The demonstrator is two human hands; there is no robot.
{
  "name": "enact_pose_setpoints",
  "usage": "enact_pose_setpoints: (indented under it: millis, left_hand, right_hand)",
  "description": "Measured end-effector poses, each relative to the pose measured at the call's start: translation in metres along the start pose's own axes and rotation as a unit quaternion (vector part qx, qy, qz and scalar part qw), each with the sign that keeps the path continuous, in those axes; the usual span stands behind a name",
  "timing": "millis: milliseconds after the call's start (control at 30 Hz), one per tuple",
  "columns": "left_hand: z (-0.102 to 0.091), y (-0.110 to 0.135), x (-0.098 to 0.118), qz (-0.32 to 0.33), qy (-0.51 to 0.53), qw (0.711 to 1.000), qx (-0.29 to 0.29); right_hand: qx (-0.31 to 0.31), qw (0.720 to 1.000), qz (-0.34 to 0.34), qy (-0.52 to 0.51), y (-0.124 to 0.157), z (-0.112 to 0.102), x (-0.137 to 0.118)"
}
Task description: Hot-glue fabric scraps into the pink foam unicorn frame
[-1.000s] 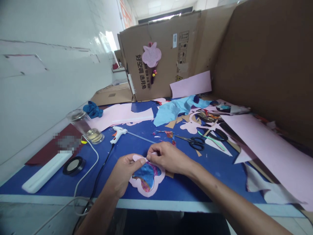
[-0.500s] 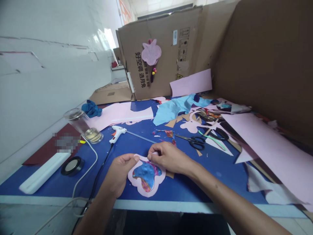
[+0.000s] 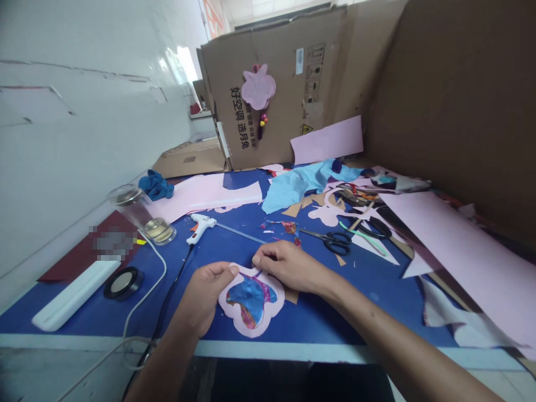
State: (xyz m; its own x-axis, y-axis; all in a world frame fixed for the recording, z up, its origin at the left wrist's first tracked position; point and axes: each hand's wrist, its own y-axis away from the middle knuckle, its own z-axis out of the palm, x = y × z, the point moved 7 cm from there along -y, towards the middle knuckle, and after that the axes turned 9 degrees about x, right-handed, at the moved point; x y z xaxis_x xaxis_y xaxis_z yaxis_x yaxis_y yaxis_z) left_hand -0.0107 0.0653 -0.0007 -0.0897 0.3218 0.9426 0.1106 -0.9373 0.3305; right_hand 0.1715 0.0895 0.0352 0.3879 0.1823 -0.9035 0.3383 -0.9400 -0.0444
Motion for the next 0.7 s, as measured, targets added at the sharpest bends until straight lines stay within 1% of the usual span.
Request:
enact_pose_setpoints:
  millis: [167,333,533,633,700]
  left_hand:
    - [0.001,0.001,0.002,0.002,0.0,1.0,-0.007]
    - [-0.001,0.001,0.001,0.007,0.01,1.0,0.005]
    - [-0.002,-0.002,0.0,0.013,0.008,1.0,0.008]
    - [-0.003,-0.007,0.003,0.02,-0.007,1.0,0.008]
    - [-0.006,-0.011,0.006,0.032,-0.024,0.999,0.023]
  right_hand:
    - [0.006,1.0,0.002,-0.027,-0.001,-0.009,0.002]
    - [0.024,0.995,0.04,-0.085,0.003,-0.018,0.012]
    - [0.037,0.992,0.056,-0.105,0.004,-0.013,0.015]
    - [0.041,0.993,0.059,-0.097,0.001,-0.009,0.015]
    - [0.048,0.993,0.06,-0.089,-0.001,-0.006,0.018]
